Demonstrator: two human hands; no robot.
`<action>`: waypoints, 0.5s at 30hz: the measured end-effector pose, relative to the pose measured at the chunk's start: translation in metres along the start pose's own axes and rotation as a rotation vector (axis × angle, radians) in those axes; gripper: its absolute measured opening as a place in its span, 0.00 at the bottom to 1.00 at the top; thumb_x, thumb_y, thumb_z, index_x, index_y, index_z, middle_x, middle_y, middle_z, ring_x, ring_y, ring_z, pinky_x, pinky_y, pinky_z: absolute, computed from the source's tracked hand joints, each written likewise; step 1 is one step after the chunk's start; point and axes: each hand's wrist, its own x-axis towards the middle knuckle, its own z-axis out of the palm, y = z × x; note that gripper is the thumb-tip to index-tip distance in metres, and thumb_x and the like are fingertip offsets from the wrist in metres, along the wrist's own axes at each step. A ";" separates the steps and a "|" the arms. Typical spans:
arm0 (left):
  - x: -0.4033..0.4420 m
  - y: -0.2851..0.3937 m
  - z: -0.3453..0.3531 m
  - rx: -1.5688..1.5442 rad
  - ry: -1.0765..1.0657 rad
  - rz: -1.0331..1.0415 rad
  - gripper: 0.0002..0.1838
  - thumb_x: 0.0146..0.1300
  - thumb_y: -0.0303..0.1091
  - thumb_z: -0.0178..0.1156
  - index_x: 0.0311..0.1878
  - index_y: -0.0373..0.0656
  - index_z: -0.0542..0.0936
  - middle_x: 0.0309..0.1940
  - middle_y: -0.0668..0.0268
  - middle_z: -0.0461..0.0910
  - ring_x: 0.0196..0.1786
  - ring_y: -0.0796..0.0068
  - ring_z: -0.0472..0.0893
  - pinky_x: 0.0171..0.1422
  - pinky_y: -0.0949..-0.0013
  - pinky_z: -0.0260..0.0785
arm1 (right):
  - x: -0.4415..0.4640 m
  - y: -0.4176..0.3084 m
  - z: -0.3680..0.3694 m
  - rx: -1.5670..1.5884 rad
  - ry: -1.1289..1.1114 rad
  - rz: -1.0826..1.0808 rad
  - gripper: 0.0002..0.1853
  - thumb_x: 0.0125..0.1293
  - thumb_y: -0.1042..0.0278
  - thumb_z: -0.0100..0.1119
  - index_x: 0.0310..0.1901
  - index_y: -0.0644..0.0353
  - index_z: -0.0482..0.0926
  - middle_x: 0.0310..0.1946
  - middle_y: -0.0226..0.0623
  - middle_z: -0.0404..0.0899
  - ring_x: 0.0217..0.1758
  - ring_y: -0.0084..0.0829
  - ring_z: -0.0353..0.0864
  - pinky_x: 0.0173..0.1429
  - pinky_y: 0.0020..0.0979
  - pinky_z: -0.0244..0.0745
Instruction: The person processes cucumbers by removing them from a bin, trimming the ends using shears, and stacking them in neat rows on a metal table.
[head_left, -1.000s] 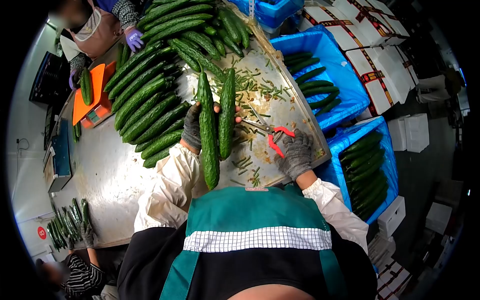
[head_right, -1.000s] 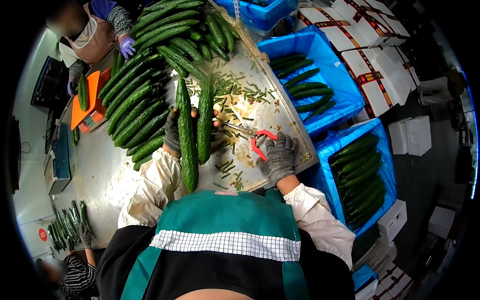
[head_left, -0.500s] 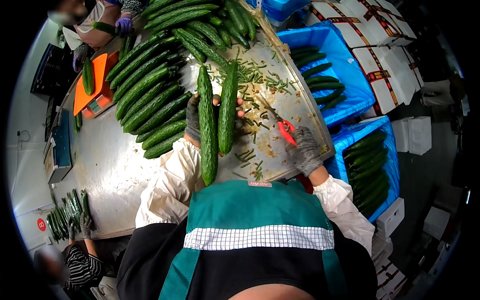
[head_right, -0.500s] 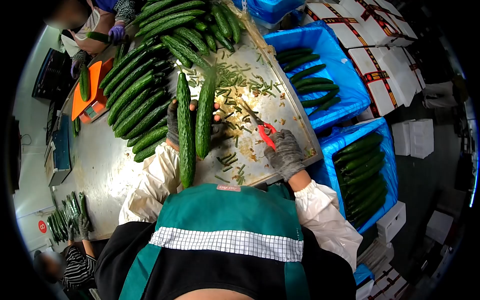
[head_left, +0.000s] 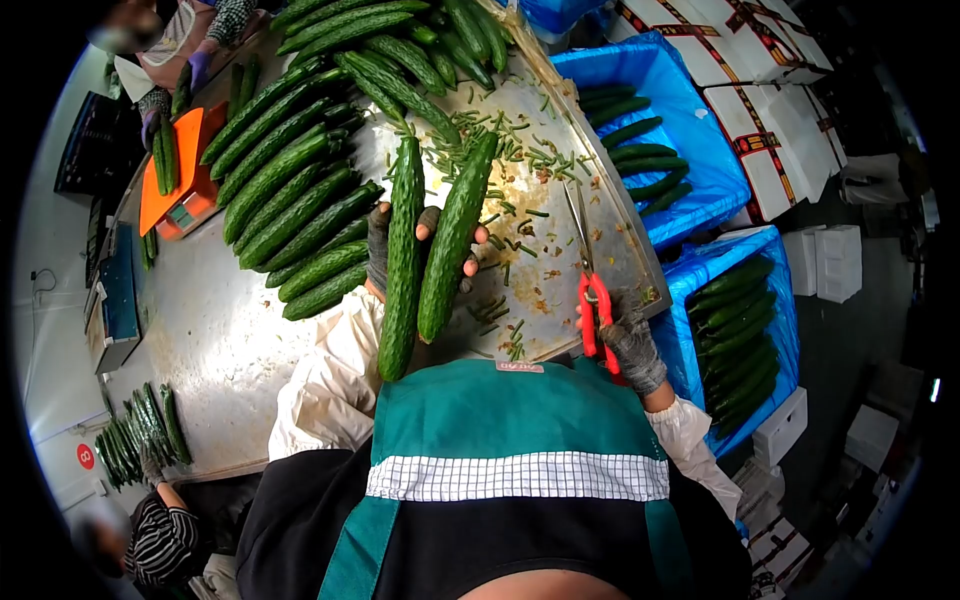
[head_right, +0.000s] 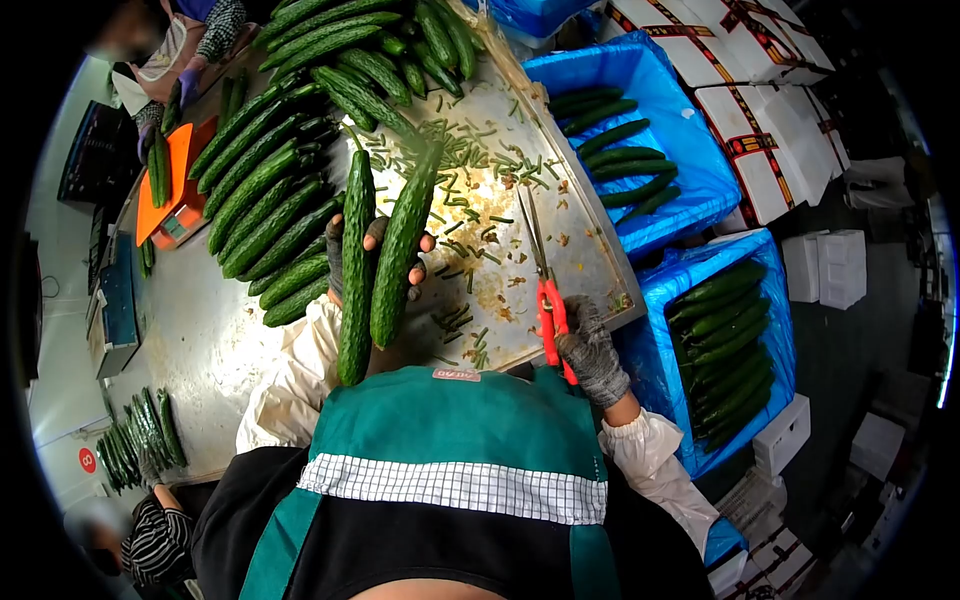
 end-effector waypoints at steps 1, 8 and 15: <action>-0.001 -0.002 0.000 -0.002 0.000 0.000 0.24 0.60 0.57 0.46 0.38 0.43 0.73 0.56 0.42 0.57 0.52 0.43 0.69 0.52 0.43 0.68 | -0.001 -0.005 0.005 0.000 0.002 0.001 0.24 0.55 0.64 0.56 0.52 0.63 0.64 0.45 0.39 0.72 0.44 0.31 0.75 0.46 0.29 0.72; -0.003 -0.010 0.002 -0.058 0.037 -0.012 0.25 0.58 0.57 0.49 0.37 0.41 0.74 0.55 0.40 0.59 0.52 0.42 0.70 0.52 0.45 0.69 | 0.008 -0.005 0.009 -0.590 0.128 -0.222 0.31 0.51 0.70 0.57 0.60 0.60 0.61 0.46 0.46 0.71 0.47 0.39 0.74 0.50 0.35 0.70; -0.016 -0.007 0.005 0.031 0.185 -0.197 0.26 0.54 0.55 0.55 0.36 0.36 0.74 0.54 0.38 0.61 0.49 0.42 0.73 0.54 0.48 0.67 | 0.019 -0.023 0.007 -1.152 0.176 -0.418 0.30 0.49 0.69 0.59 0.58 0.59 0.65 0.42 0.49 0.70 0.44 0.48 0.71 0.50 0.41 0.68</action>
